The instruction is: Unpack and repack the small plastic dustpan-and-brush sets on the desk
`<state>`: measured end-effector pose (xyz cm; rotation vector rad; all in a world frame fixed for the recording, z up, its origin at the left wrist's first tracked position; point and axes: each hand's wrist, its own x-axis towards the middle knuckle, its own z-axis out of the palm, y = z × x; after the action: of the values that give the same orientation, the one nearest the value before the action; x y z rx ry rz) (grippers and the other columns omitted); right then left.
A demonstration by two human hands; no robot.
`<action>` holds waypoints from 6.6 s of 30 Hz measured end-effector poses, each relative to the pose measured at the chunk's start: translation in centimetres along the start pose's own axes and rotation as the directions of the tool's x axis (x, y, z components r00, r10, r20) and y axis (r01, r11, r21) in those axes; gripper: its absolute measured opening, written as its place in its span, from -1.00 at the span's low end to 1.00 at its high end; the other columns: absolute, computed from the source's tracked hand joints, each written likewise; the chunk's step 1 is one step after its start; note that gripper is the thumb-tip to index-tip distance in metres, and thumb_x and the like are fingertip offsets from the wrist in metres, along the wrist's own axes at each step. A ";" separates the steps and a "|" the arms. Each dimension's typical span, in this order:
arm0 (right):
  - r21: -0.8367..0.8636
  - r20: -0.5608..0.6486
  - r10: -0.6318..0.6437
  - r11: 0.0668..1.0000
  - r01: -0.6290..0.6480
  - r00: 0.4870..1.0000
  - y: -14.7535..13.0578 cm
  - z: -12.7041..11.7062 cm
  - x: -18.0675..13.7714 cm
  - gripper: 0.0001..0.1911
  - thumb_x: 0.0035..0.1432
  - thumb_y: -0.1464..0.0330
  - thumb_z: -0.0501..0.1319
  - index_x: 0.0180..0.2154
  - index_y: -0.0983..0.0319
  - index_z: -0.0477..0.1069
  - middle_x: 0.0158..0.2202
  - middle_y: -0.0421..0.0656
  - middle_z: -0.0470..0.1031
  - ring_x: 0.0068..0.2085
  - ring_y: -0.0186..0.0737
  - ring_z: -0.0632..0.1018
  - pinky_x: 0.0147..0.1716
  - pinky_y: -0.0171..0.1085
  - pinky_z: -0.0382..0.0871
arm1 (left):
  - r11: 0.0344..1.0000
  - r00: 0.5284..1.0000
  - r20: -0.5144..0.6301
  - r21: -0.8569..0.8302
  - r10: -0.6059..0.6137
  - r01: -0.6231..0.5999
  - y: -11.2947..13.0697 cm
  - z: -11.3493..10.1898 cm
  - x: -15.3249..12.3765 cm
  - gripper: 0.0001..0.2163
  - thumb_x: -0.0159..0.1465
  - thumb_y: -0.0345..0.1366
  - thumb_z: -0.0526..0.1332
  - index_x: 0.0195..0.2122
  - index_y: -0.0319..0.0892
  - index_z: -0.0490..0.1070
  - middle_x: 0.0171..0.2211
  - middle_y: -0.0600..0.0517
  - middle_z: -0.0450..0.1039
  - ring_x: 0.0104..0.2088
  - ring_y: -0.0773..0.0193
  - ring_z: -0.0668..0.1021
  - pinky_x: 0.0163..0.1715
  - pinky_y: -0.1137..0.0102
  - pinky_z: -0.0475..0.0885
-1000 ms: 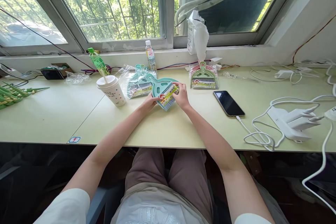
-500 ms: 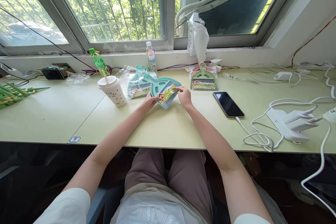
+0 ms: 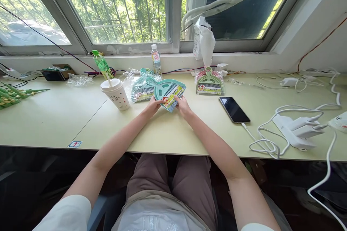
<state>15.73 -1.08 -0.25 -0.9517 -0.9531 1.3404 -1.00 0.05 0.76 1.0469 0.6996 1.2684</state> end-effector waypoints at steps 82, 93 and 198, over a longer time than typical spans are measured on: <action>0.109 -0.140 -0.026 0.993 0.041 0.990 -1.1 -1.7 0.8 -0.83 0.04 0.57 0.27 -0.30 0.24 0.44 -0.28 -0.17 0.60 -0.34 -0.29 0.62 -0.28 -0.29 0.60 | -0.071 0.899 0.091 0.995 0.429 -0.067 3.4 -6.4 2.1 -0.44 0.14 -0.71 -0.09 -0.01 -0.11 0.50 -0.03 -0.10 0.42 0.00 0.10 0.48 -0.05 0.25 0.42; 0.226 -0.331 -0.040 0.967 0.120 0.943 -2.0 -4.0 1.9 -0.74 0.04 0.59 0.25 -0.21 0.22 0.44 -0.31 -0.22 0.59 -0.33 -0.36 0.60 -0.36 -0.42 0.55 | -0.251 0.927 0.375 0.896 -0.011 -0.366 2.9 -4.1 0.5 -0.51 0.32 -0.47 -0.09 0.23 0.01 0.26 0.21 0.00 0.33 0.25 0.15 0.31 0.33 -0.11 -0.33; 0.036 -0.064 -0.142 0.989 0.144 0.988 -0.3 -1.7 0.7 -0.63 -0.21 0.29 0.48 -0.28 0.21 0.51 -0.23 -0.15 0.61 -0.21 -0.15 0.61 -0.13 -0.13 0.57 | 0.027 0.832 0.317 0.929 0.455 -0.369 0.7 -2.1 0.9 -0.37 0.19 -0.63 -0.13 0.31 -0.21 0.12 0.35 -0.13 0.07 0.33 0.07 0.16 0.23 0.07 0.28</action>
<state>17.44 -0.35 -0.48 -0.8722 -0.9268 1.1993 -2.97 1.44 0.72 2.5114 1.4539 1.2591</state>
